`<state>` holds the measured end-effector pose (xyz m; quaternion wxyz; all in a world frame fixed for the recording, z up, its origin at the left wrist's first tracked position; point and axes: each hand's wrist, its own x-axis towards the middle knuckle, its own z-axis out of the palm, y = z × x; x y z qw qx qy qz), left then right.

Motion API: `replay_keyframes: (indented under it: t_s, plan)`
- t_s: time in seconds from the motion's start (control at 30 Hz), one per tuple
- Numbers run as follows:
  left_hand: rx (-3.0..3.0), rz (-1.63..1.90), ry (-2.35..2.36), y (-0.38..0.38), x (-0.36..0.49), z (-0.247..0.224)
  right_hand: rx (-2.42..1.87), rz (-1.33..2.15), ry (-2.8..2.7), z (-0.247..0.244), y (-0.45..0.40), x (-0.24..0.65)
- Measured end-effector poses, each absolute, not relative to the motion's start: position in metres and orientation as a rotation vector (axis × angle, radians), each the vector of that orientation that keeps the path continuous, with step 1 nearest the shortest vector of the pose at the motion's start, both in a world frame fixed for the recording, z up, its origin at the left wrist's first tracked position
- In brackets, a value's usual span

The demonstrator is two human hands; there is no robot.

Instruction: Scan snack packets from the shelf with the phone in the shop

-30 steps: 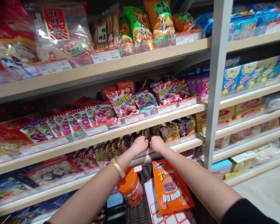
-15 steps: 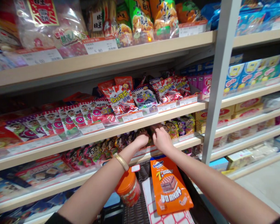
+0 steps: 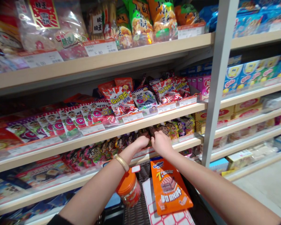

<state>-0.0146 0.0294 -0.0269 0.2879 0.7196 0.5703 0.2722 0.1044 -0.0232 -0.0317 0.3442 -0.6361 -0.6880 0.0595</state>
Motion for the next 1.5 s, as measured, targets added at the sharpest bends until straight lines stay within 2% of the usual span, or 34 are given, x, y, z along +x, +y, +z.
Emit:
replay_keyframes:
  t_s: [0.17,0.33,0.6,0.8,0.93,1.1,1.3,1.5]
  plan:
    - [1.811,0.704,1.404,0.025,-0.012,-0.025,-1.468,0.135,-1.761,-0.046,-0.047,0.114]
    - [1.727,0.797,1.315,0.008,-0.014,-0.019,-1.068,0.101,-1.751,-0.05,-0.072,0.119]
    - [1.766,0.987,1.107,-0.052,-0.042,0.014,-0.843,0.047,-1.697,-0.017,-0.13,0.114]
    - [1.651,1.207,0.918,-0.11,-0.082,0.025,-0.742,0.33,-1.463,0.029,-0.163,0.085]
    - [1.516,1.346,1.047,-0.128,-0.1,0.011,-0.632,0.576,-1.419,0.041,-0.158,0.056]
    - [1.383,1.449,1.079,-0.128,-0.112,-0.007,-0.806,0.523,-1.303,0.008,-0.138,0.017]
    - [1.399,1.415,1.081,-0.127,-0.128,-0.037,-0.919,0.9,-1.372,-0.055,-0.124,-0.012]
    - [1.318,1.415,1.024,-0.125,-0.133,-0.052,-0.941,0.881,-1.435,-0.073,-0.12,-0.011]
